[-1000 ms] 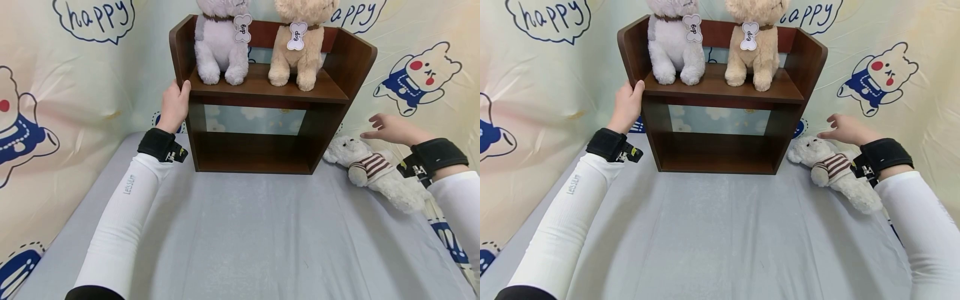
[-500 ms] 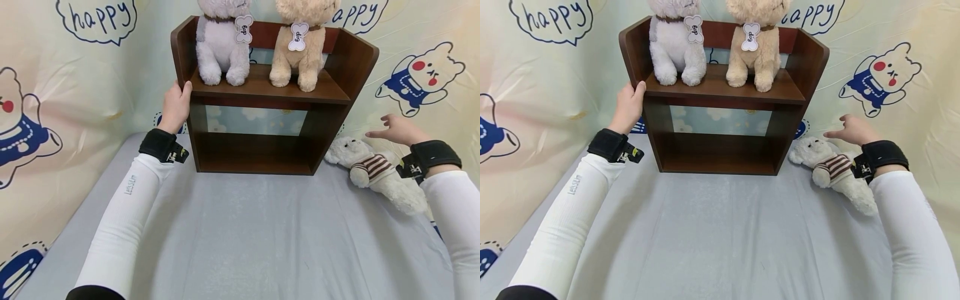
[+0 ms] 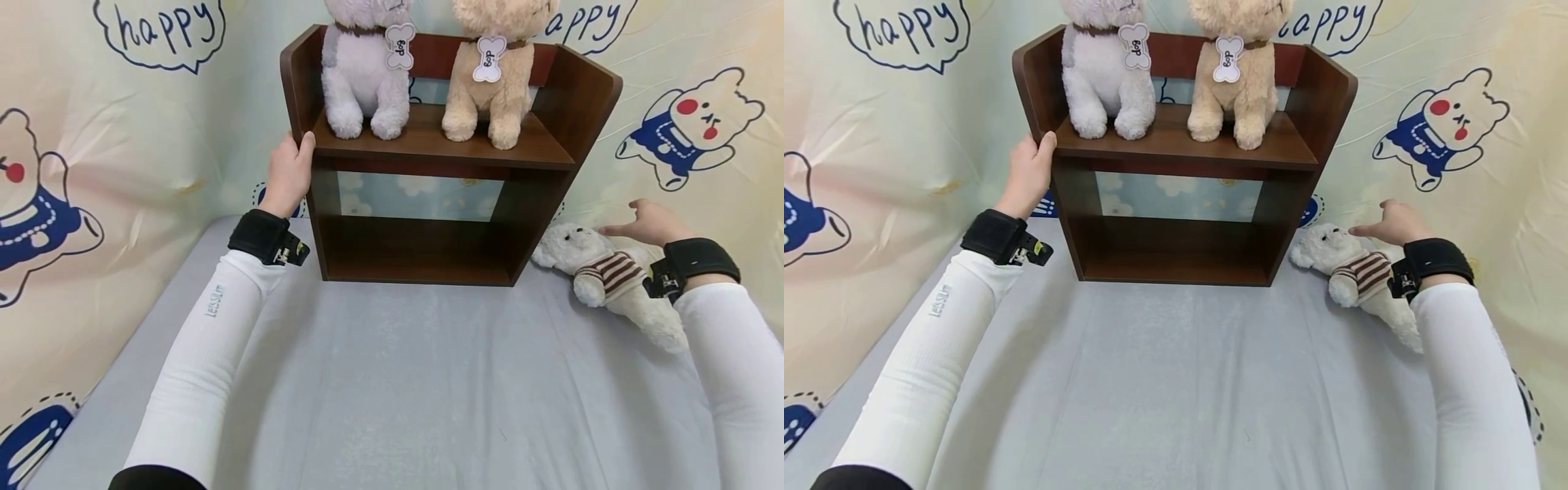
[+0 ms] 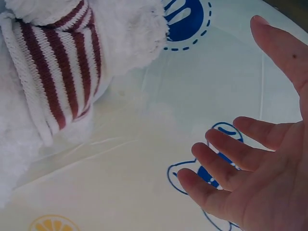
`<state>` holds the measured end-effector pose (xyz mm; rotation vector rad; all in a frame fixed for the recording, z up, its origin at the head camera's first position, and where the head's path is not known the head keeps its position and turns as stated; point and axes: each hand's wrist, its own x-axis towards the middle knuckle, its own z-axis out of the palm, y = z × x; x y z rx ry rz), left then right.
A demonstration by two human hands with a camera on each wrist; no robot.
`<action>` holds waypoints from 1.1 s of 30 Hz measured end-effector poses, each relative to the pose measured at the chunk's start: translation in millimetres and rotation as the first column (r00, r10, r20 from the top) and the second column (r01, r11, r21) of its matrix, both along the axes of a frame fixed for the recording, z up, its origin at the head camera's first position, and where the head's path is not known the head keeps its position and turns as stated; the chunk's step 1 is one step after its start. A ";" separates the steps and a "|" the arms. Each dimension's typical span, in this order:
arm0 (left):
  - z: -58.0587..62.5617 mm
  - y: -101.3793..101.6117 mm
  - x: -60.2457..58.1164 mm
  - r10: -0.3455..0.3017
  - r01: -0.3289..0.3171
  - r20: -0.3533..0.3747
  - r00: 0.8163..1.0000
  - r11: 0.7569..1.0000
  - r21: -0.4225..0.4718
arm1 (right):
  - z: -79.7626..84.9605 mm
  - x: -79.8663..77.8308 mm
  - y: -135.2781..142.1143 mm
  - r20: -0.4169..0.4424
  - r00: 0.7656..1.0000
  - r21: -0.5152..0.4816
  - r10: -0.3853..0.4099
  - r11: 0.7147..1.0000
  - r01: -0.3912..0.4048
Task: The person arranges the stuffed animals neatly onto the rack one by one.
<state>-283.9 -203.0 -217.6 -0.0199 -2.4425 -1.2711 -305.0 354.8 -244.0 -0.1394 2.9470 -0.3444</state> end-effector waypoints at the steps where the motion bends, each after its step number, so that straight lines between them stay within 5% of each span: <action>1: 0.1 0.0 0.1 0.000 0.000 0.002 1.000 1.000 0.004 | -1.9 -0.2 0.8 0.004 1.000 -0.002 -0.004 1.000 0.004; 20: -0.2 -1.3 -0.6 0.002 -0.002 0.002 1.000 1.000 -0.002 | -43.2 -2.5 18.8 0.101 0.992 -0.049 -0.080 0.995 0.085; 33: 0.0 0.4 -0.3 0.005 -0.005 -0.004 1.000 1.000 0.004 | -69.6 -5.5 29.2 0.245 0.967 -0.050 -0.072 0.995 0.087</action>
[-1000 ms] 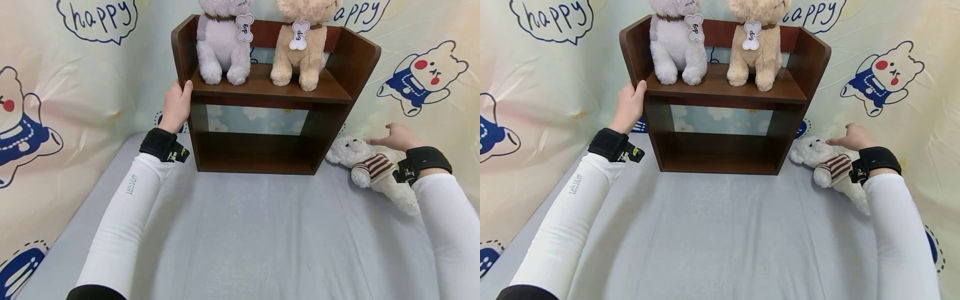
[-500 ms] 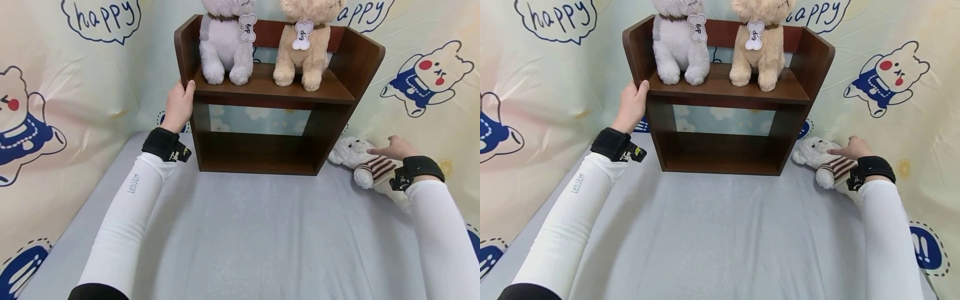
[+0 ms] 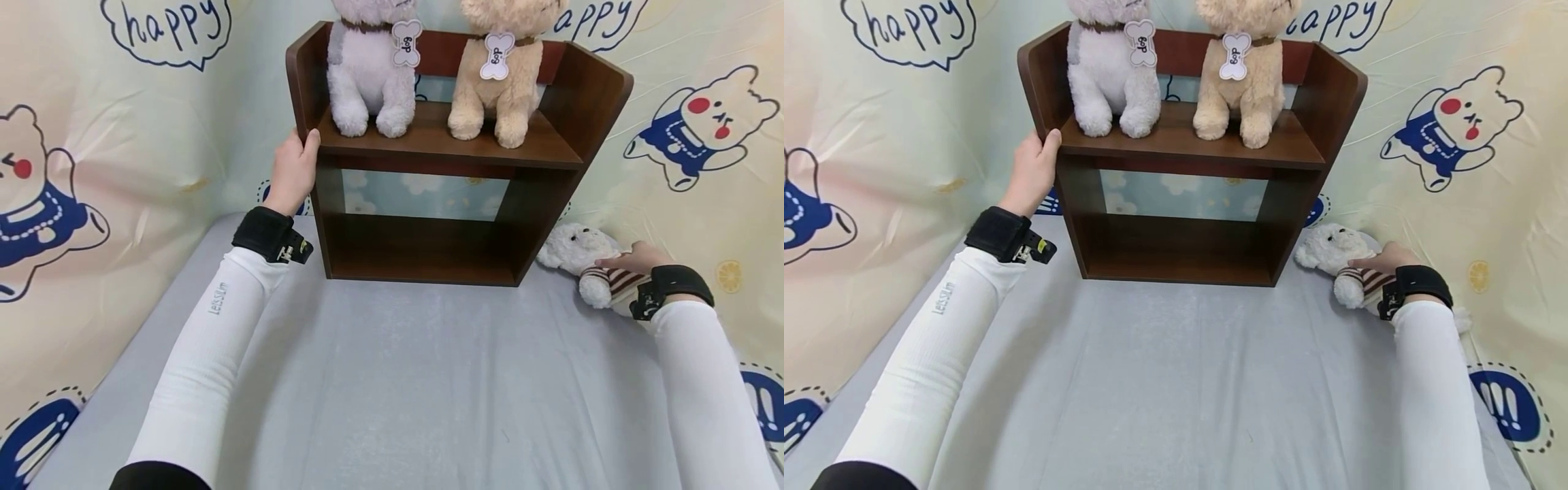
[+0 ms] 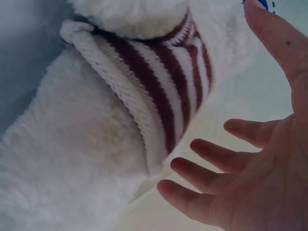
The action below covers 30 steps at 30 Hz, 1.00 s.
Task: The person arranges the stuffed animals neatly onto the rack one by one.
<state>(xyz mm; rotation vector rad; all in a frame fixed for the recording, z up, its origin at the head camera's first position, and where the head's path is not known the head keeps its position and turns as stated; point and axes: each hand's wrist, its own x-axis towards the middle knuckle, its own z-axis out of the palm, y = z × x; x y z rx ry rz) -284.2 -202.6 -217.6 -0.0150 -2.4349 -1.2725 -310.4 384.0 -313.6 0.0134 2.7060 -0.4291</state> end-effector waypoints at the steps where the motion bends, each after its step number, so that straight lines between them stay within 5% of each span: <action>1: 0.0 0.2 -0.1 0.002 -0.002 -0.001 1.000 1.000 -0.003 | -2.0 -0.6 0.8 -0.002 1.000 -0.007 0.005 1.000 -0.005; 8: -1.3 -0.2 -0.3 0.005 -0.005 -0.019 1.000 1.000 -0.006 | -11.9 -2.8 3.4 -0.013 1.000 -0.043 -0.005 0.999 0.004; 23: 1.0 0.1 0.9 0.009 -0.009 -0.014 1.000 1.000 -0.008 | -28.4 -2.1 10.3 0.004 0.998 0.106 -0.057 0.993 0.057; 30: 0.4 0.8 0.3 0.006 -0.006 -0.012 1.000 1.000 -0.007 | -29.4 4.5 4.9 0.102 0.992 0.092 -0.073 0.994 0.063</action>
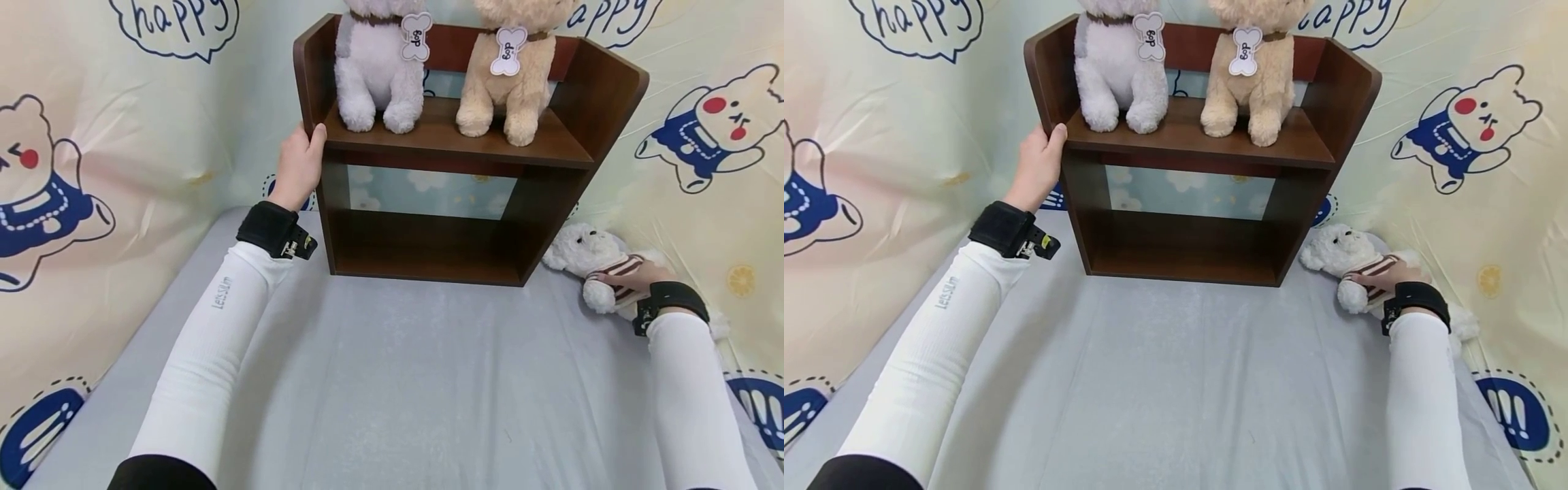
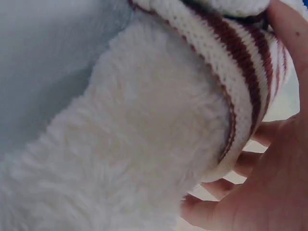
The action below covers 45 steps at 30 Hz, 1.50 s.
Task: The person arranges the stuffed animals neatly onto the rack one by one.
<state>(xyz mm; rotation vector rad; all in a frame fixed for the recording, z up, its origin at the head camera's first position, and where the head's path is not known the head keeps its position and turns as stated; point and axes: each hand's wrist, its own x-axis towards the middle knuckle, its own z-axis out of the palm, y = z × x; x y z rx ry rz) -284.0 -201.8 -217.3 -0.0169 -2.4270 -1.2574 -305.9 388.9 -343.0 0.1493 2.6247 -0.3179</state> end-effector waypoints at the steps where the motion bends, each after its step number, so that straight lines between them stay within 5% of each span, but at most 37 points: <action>1: 0.0 0.2 -0.2 0.000 0.000 0.001 1.000 1.000 0.001 | 0.2 1.4 -1.0 -0.001 1.000 -0.007 -0.007 1.000 0.007; 6: 0.7 0.6 -0.7 -0.001 0.001 0.006 1.000 1.000 0.003 | -4.9 2.7 0.5 -0.083 0.996 -0.036 -0.016 0.999 0.013; 12: 1.0 2.3 0.1 0.001 -0.001 -0.003 1.000 1.000 0.002 | -17.9 -9.8 15.0 -0.073 0.997 -0.024 0.003 1.000 -0.005; 18: 1.1 2.4 1.6 -0.001 0.001 0.007 1.000 1.000 0.008 | -30.3 -26.7 33.0 -0.073 0.988 0.023 0.134 0.991 -0.133; 22: 1.2 1.0 1.4 -0.002 0.002 0.004 1.000 1.000 0.005 | -32.5 -31.2 38.2 -0.077 0.978 -0.056 0.195 0.978 -0.199; 26: 0.9 0.3 0.8 0.002 -0.002 -0.004 1.000 1.000 0.000 | -31.9 -27.7 36.0 -0.114 0.977 -0.120 0.181 0.974 -0.194; 35: 0.7 -1.1 1.5 -0.001 0.001 0.002 1.000 1.000 0.008 | -41.5 -29.6 41.1 -0.126 0.982 0.016 0.140 0.990 -0.139; 45: -0.8 -0.7 0.4 0.004 -0.004 -0.018 1.000 1.000 -0.003 | -35.2 -16.7 23.4 -0.176 0.972 0.000 0.156 0.987 -0.158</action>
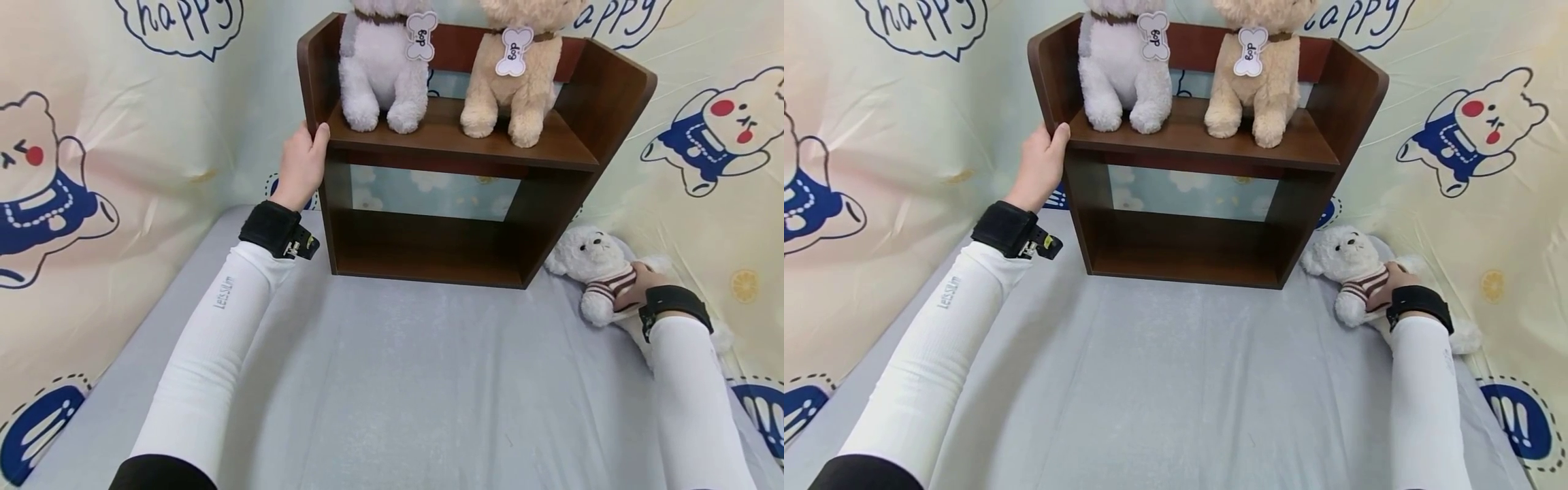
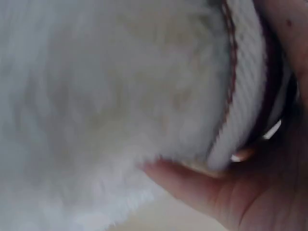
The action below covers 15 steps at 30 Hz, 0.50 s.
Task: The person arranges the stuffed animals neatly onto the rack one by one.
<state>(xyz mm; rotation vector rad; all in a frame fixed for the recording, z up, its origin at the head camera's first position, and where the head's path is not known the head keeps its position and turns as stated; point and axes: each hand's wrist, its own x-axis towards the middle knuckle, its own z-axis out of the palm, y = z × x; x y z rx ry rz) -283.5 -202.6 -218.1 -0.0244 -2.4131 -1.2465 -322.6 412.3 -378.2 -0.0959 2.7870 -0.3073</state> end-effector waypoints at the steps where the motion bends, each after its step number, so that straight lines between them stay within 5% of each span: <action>1: 0.0 0.2 -0.4 -0.003 0.003 0.003 1.000 1.000 0.003 | 1.1 1.7 -1.3 -0.014 1.000 0.004 -0.001 1.000 0.001; 15: 0.6 -1.4 -2.6 -0.021 0.021 0.014 1.000 1.000 -0.001 | 15.4 24.7 4.7 -0.163 0.986 -0.100 -0.042 0.995 0.026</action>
